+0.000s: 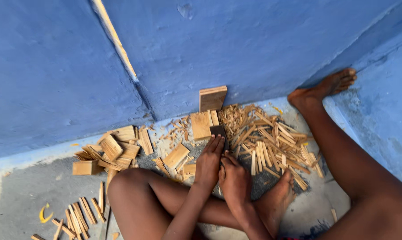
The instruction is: The person sits on the floor and uses a hand chisel to carve small rectangular wooden blocks. They hold the wood with their left hand and strike the chisel with their right hand to shave off thin layers, creating wood shavings that accumulate on the floor.
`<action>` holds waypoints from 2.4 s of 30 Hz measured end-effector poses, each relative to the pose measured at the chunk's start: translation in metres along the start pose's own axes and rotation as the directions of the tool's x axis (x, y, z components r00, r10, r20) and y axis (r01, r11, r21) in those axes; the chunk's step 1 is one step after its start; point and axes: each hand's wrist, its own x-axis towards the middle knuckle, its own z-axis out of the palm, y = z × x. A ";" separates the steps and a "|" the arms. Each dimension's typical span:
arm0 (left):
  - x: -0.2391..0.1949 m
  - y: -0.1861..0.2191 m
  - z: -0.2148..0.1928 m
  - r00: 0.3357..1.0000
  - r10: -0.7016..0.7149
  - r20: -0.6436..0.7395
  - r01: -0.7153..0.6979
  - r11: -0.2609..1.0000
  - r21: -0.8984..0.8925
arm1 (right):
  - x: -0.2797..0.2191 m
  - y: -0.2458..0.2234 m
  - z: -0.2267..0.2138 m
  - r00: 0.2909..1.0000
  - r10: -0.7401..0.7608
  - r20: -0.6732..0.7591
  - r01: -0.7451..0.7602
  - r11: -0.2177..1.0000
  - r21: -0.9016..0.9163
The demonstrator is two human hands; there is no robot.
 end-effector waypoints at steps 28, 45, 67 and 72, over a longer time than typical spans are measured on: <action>0.012 -0.016 0.021 0.999 0.026 -0.032 -0.021 0.986 0.167 | 0.010 0.010 -0.001 0.994 0.105 0.038 -0.108 0.990 0.091; 0.005 -0.009 0.016 0.999 0.012 0.043 -0.018 0.989 0.146 | -0.003 0.012 0.024 0.987 0.160 -0.024 -0.153 0.970 0.187; 0.022 -0.005 -0.011 0.985 0.168 0.040 -0.170 0.984 0.049 | 0.027 0.030 0.009 0.994 0.113 0.006 -0.112 0.969 0.219; 0.002 0.004 -0.008 0.987 0.096 0.130 -0.110 0.989 0.101 | 0.005 0.026 0.006 0.999 0.033 -0.009 -0.031 0.988 0.154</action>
